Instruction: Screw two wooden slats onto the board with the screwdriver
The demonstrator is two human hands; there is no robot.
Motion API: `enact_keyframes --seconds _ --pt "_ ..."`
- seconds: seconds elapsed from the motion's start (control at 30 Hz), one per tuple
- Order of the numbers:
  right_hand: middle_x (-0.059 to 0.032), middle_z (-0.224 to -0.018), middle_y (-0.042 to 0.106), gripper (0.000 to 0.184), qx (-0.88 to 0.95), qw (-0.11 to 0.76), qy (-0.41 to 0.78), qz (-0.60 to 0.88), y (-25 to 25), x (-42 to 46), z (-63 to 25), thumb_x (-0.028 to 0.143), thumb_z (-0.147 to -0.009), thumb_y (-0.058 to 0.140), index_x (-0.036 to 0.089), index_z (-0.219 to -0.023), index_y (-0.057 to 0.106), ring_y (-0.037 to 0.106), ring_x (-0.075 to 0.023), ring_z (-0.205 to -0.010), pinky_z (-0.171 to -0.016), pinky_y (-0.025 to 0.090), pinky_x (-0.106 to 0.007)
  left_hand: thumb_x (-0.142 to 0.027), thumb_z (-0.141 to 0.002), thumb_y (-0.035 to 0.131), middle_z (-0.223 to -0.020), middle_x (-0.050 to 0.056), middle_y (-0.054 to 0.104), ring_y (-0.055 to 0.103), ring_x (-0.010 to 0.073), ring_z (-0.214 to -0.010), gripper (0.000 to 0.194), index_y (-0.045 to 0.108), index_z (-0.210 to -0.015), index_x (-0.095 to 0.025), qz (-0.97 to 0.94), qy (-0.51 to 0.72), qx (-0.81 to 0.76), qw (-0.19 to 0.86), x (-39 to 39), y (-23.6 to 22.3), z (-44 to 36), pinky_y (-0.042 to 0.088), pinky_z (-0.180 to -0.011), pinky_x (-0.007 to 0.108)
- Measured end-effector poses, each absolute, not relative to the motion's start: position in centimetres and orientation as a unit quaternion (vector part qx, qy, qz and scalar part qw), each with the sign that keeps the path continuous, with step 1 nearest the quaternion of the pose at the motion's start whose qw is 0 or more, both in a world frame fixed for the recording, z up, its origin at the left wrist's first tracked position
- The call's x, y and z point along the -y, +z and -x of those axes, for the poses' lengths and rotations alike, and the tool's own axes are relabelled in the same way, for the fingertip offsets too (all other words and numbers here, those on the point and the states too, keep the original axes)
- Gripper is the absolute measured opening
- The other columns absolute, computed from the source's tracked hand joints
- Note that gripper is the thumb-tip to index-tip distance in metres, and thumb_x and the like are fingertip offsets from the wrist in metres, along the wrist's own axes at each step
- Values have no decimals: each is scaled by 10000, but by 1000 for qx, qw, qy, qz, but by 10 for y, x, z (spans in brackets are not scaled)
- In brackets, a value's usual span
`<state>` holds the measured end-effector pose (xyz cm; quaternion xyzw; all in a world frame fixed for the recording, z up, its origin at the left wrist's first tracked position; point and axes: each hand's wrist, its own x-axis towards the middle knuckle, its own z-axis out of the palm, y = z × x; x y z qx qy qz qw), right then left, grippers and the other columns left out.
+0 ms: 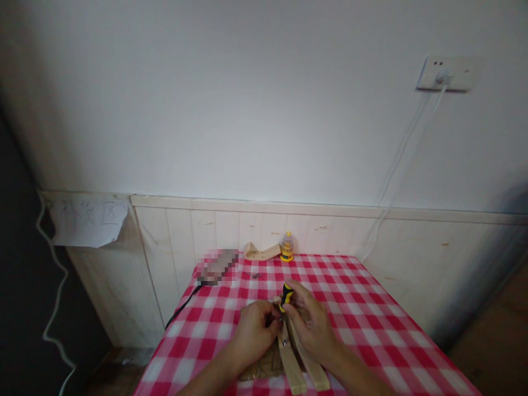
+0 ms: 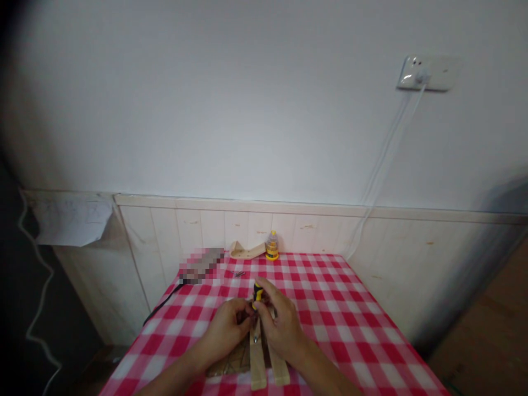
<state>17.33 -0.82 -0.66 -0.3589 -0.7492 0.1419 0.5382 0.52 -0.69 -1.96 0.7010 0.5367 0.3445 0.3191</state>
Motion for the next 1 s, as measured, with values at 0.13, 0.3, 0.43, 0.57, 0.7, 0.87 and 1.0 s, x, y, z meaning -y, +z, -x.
enact_keyframes --seconds 0.13,0.3,0.43,0.57,0.7,0.87,1.0 --pt "-73 -1009 767 389 746 534 144 371 -4 7 -172 254 -927 584 240 -1315 599 759 -212 -841 -775 640 -323 -170 -741 567 -757 1 704 611 158 -697 144 705 -772 -197 -702 344 -536 318 6 -21 -5 383 -639 235" --pt "-66 -1003 771 373 742 539 143 373 -3 5 -172 264 -915 611 236 -1287 609 762 -213 -836 -745 642 -307 -184 -738 573 -775 10 716 623 167 -713 143 708 -786 -189 -700 354 -535 314 6 -21 -5 397 -652 243" --pt "-69 -1033 765 373 741 549 138 361 -7 6 -172 256 -908 628 236 -1279 605 763 -217 -867 -776 643 -317 -179 -743 559 -767 8 716 625 165 -709 152 706 -779 -186 -704 351 -532 314 7 -22 -5 395 -642 241" --pt "-72 -1039 757 415 736 561 167 341 -12 7 -171 226 -923 604 244 -1335 549 768 -206 -861 -799 644 -317 -167 -748 547 -780 10 719 628 160 -716 168 709 -785 -184 -709 350 -526 313 9 -20 -4 398 -644 235" --pt "-91 -1121 736 427 731 565 213 318 -12 7 -171 206 -940 566 254 -1359 503 757 -220 -959 -867 631 -356 -159 -738 554 -761 12 708 626 163 -720 142 693 -761 -180 -712 358 -528 294 10 -19 -4 401 -651 237" --pt "-86 -1117 731 434 734 570 213 302 -8 7 -171 167 -935 560 256 -1356 502 757 -204 -941 -865 630 -342 -159 -741 557 -775 9 715 639 165 -737 139 692 -761 -183 -715 354 -528 292 9 -20 -4 410 -661 237" --pt "-97 -1147 724 456 735 571 207 302 -11 6 -172 160 -939 550 250 -1382 484 755 -208 -959 -859 629 -335 -171 -753 564 -775 6 719 638 159 -728 138 701 -762 -185 -712 366 -522 295 8 -20 -5 413 -659 232"
